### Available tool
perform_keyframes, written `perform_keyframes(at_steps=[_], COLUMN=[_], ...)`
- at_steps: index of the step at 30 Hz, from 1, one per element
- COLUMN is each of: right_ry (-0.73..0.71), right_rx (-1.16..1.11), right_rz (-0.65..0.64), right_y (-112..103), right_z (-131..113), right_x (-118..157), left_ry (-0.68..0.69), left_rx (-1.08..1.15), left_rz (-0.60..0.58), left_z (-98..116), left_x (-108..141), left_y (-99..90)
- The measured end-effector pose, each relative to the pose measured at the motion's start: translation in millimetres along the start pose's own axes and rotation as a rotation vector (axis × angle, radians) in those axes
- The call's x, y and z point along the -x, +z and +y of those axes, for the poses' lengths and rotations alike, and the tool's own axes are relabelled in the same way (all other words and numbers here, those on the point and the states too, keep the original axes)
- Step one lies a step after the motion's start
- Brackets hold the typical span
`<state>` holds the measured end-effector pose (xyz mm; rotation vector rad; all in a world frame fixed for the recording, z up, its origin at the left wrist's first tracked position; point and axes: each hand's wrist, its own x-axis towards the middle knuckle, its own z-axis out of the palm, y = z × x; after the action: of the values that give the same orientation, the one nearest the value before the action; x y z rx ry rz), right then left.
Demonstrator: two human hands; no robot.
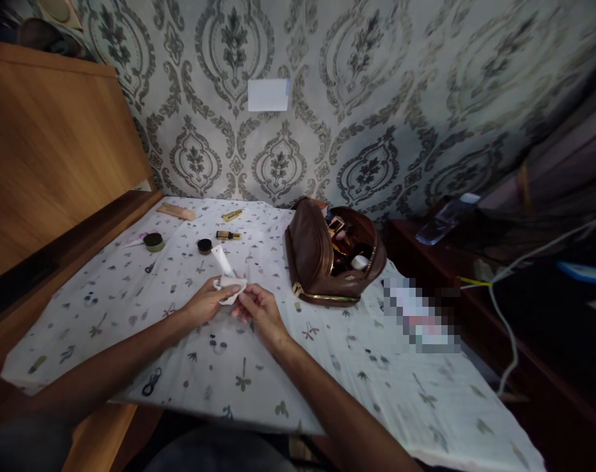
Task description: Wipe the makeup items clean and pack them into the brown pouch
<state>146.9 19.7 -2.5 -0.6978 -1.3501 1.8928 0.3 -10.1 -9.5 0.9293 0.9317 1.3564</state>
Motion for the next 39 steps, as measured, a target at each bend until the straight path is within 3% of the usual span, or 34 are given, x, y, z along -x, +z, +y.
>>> perform_keyframes(at_steps=[3, 9, 12, 20, 31, 35, 39], right_ry=[0.044, 0.111, 0.116, 0.127, 0.249, 0.283, 0.346], right_rx=[-0.042, -0.009, -0.003, -0.046, -0.347, -0.367, -0.342], right_rz=[-0.025, -0.081, -0.092, -0.047, -0.024, -0.062, -0.135], right_y=[-1.2, -2.8, -2.8, -2.0, -6.0, -7.2, -5.2], right_z=[1.0, 8.4, 11.1, 11.5, 7.3, 7.0, 6.2], right_x=[-0.5, -0.5, 0.0, -0.4, -4.7, -5.2, -3.5], left_ry=[0.01, 0.043, -0.003, -0.022, -0.028, -0.028, 0.015], left_rx=[0.057, 0.353, 0.469, 0.438, 0.078, -0.031, 0.044], left_rz=[0.033, 0.329, 0.372, 0.347, -0.044, 0.001, 0.087], left_z=[7.9, 31.2, 37.6, 31.0, 6.7, 10.3, 19.6], left_x=[-2.3, -11.1, -13.7, -13.1, -0.4, 1.3, -3.2], left_y=[-1.7, -12.7, -18.4, -21.7, -4.2, -4.2, -6.7])
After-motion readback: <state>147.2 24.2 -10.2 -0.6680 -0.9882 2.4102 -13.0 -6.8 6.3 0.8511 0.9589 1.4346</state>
